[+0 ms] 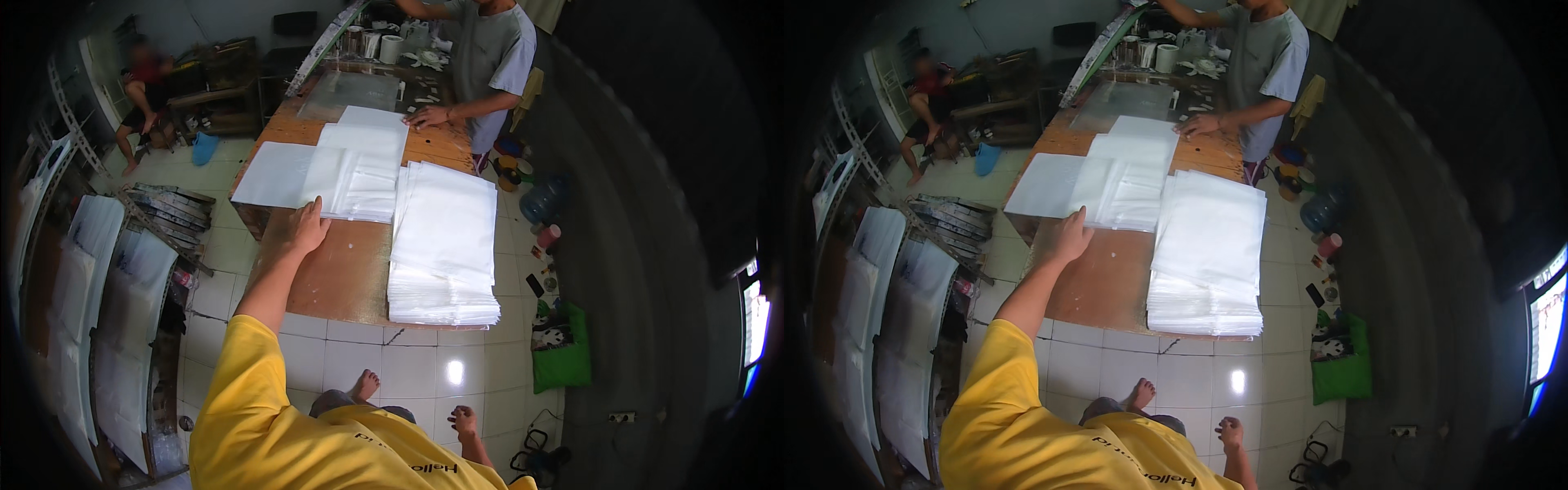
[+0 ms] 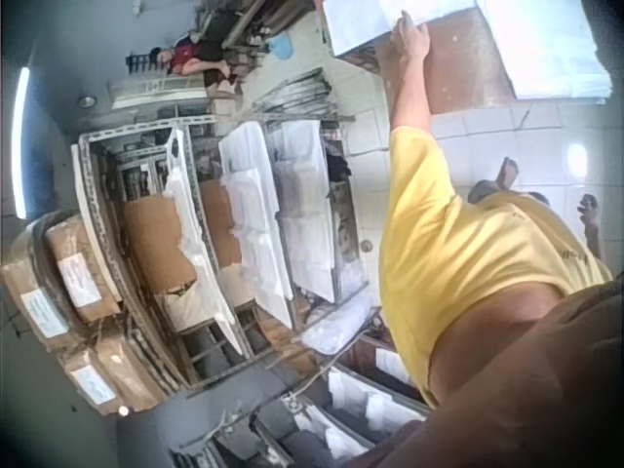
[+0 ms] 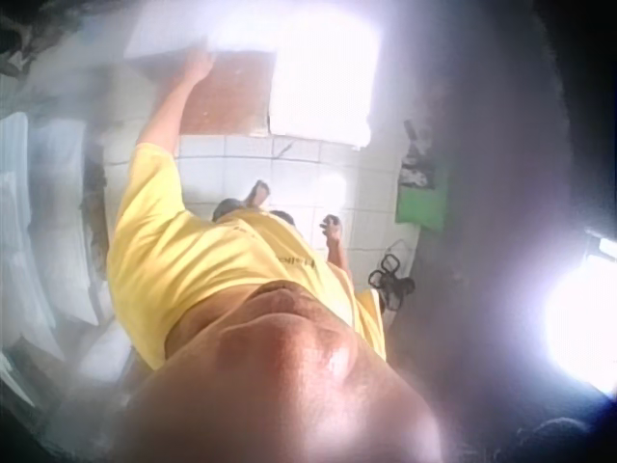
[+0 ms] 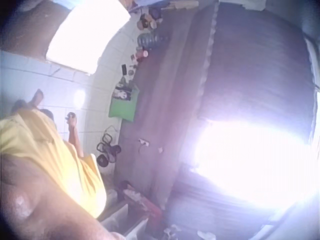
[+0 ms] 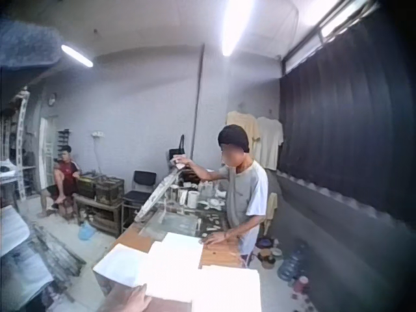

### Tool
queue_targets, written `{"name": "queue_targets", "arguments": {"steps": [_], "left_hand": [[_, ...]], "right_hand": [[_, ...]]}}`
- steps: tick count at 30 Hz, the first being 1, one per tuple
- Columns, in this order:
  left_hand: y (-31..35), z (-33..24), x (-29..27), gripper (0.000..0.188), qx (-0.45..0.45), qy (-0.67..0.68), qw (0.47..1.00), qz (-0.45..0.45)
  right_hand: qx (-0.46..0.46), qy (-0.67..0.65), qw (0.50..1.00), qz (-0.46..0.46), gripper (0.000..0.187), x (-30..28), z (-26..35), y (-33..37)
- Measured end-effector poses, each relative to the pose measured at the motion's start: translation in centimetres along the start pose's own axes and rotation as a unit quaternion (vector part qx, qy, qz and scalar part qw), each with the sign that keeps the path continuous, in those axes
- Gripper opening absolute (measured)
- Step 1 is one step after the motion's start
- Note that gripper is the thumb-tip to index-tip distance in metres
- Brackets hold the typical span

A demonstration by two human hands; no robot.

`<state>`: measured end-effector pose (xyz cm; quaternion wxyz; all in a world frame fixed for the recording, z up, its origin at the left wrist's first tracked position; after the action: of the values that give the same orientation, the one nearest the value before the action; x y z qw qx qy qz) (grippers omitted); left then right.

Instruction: The person repeatedly picks up white sheets of paper from a wooden table and places them onto a nearby metal shelf. The person walks back and forth between the table and the shelf, handling the sheets one at a time or in small groups.

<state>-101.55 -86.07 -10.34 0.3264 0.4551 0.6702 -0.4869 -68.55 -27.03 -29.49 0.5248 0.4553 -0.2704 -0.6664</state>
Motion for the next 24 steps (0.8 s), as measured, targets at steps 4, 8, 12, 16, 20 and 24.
{"name": "queue_targets", "arguments": {"steps": [4, 8, 12, 16, 20, 24], "left_hand": [[-2.4, -4.8, -1.7, 0.036, 0.003, -0.114, 0.985, 0.129], [-3.6, -3.7, 0.2, 0.021, 0.063, -0.15, 0.983, 0.082], [-4.0, -3.4, -0.5, 0.016, 0.07, -0.132, 0.987, 0.062], [-0.5, -6.7, -3.8, 0.012, 0.163, -0.04, 0.984, -0.061], [7.7, -13.5, -8.1, 0.007, 0.26, 0.077, 0.953, -0.135], [18.9, -19.5, -11.0, 0.005, 0.321, 0.139, 0.933, -0.081]], "right_hand": [[0.107, 0.019, 0.994, -0.008, 0.026, -1.2, -6.9, 1.1], [0.153, 0.063, 0.986, -0.004, 0.028, -0.8, -9.0, 3.9], [0.121, -0.01, 0.993, -0.004, 0.028, 0.0, -12.0, 1.8], [0.033, -0.051, 0.998, 0.001, 0.026, 1.9, -7.8, 3.1], [-0.1, -0.113, 0.986, 0.072, 0.033, 4.1, 0.5, 7.8], [-0.206, -0.191, 0.946, 0.162, 0.043, 5.8, 8.5, 16.6]]}}
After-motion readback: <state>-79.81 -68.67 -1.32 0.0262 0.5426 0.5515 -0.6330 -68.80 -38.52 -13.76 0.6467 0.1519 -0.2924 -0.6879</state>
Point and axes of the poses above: each hand's wrist, its own y-axis away from the middle knuckle, its own x-axis out of the palm, z = x × y, the point moved 3 cm from there along -y, towards the middle knuckle, and after that the axes turned 10 degrees about x, right-handed, at the moved point
